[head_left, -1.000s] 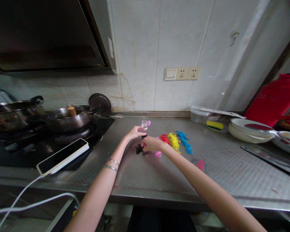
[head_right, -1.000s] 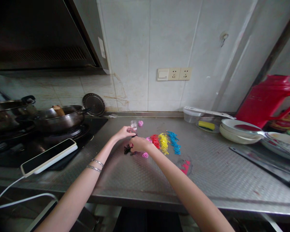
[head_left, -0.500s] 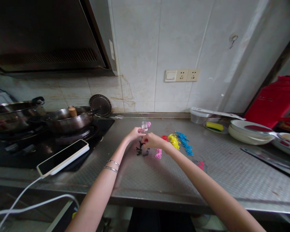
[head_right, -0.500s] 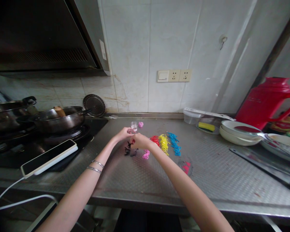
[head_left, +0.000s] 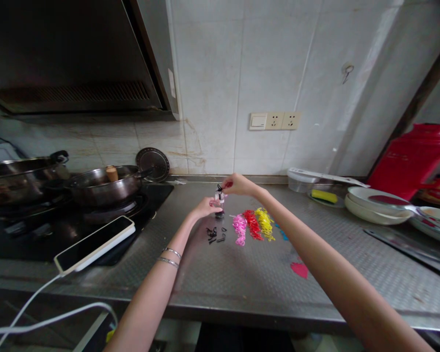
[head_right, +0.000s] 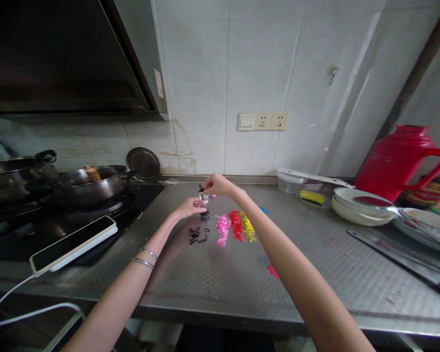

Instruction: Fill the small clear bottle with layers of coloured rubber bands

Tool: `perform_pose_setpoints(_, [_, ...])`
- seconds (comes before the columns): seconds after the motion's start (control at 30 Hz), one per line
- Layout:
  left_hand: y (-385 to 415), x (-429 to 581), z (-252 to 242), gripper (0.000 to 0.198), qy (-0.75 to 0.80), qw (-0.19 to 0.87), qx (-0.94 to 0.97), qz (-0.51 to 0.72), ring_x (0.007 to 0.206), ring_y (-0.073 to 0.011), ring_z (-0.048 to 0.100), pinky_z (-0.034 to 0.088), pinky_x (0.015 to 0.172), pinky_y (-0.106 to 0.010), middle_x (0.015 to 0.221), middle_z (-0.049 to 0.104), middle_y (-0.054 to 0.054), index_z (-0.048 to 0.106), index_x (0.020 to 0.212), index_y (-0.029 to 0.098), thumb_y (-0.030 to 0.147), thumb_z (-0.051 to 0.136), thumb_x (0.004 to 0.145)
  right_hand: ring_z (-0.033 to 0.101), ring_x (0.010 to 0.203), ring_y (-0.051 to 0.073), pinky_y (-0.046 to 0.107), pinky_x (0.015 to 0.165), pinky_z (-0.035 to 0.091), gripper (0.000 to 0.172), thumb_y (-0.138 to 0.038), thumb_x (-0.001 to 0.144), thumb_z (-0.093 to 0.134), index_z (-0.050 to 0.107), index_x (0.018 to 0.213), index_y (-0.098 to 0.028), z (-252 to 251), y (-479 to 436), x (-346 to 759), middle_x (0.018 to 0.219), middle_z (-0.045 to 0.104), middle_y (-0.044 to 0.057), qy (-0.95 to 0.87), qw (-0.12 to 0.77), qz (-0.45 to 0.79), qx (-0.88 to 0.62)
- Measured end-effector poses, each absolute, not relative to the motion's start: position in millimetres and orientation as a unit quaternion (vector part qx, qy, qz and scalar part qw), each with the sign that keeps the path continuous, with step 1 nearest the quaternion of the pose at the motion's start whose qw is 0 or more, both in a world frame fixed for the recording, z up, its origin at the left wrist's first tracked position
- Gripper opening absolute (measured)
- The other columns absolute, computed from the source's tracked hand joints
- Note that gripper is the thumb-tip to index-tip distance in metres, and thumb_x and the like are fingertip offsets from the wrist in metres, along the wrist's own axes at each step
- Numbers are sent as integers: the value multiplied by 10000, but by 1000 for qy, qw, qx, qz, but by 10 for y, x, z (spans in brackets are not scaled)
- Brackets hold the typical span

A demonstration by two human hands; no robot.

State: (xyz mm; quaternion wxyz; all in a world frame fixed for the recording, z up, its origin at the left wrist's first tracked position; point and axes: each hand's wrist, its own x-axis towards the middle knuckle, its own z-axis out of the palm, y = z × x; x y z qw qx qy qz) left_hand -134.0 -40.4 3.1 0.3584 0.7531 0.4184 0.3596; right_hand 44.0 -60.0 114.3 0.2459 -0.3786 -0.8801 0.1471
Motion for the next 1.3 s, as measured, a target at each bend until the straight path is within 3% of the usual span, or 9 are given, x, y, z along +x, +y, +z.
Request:
perform_pose_setpoints(0.37, [-352,-1358,-25,393,417,363,751,359,764,-168,604,441,738,-295,868,667,-97,629,922,77,271,695,586,508,583,93,185,522,370,248,-192,588,540,668,766,-77,1284,-352,408,665,631,43,-871,254,135,-399])
perform_pose_setpoints(0.87, [-405,-1335,30,389,411,373,749,362,749,-154,595,442,727,-285,894,665,-105,622,933,71,228,701,586,566,610,110,171,502,372,241,-153,611,595,694,825,-103,1393,-475,190,731,679,57,-882,78,56,-461])
perform_pose_setpoints(1.3, [-419,-1319,45,372,402,392,739,373,786,-163,604,444,780,-306,896,669,-98,627,920,81,179,711,572,603,675,146,199,534,404,261,-179,641,636,700,887,-117,1428,-435,109,801,691,86,-890,2,-10,-456])
